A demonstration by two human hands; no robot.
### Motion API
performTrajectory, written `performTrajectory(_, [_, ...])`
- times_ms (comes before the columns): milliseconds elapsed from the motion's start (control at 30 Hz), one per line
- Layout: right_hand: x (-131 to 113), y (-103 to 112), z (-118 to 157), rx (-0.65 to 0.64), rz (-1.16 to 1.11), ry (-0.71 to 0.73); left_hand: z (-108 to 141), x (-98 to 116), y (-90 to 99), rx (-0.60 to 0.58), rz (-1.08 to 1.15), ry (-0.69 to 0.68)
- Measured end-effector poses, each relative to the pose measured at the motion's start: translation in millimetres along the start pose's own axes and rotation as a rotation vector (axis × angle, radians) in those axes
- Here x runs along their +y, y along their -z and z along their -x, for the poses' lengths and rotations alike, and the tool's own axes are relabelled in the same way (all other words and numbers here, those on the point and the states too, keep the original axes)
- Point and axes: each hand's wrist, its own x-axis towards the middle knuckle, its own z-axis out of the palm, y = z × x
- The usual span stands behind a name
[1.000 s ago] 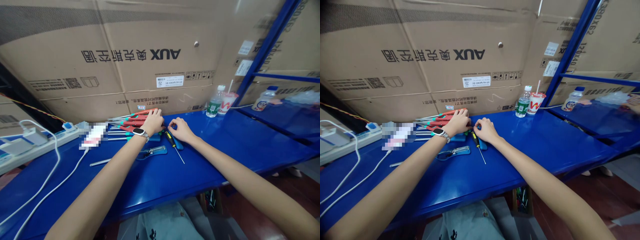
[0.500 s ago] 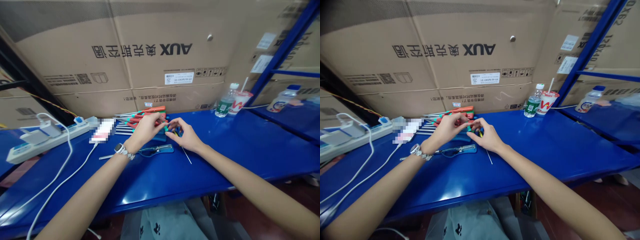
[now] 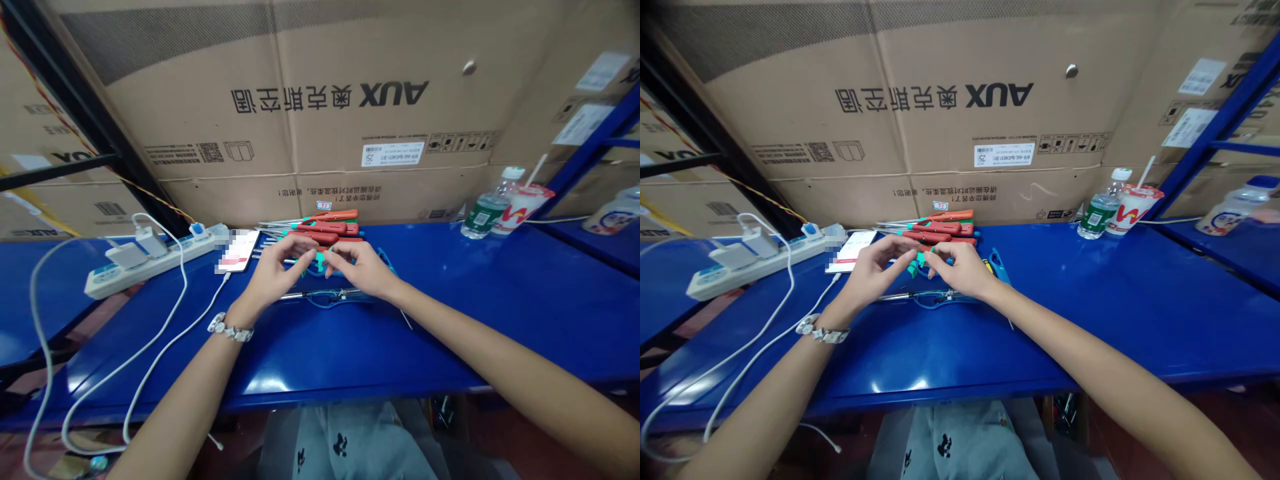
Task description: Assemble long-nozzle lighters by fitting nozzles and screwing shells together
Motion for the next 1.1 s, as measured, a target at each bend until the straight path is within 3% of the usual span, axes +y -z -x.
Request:
performTrajectory(133, [5,-7,2,-0.006,-0.043,-0.041,4,1,3.3,-0.11,-0.1,-0.148])
performTrajectory(333, [7,-9,23,0.055,-0.011,-0.07,16,6,-6.0,-0.181,-0.223,-0.194])
performTrajectory(467, [13,-7,24,0.137,-0.171,-0.1,22,8,-8.0,-0.194,-0.24,-0.161])
performTrajectory(700, [17,-8,23,0.098,-0.272,-0.156,23,10,-15.5,-0.211,-0.123,-0.068])
performTrajectory(933, [8,-8,25,0.061,-0.357,-0.132,23,10,-19.9,-0.163,-0.068,0.112])
performTrajectory(1100, [7,-1,24,0.067,-0.286,-0.147,23,9,-17.9,-0.119,-0.108,0.044])
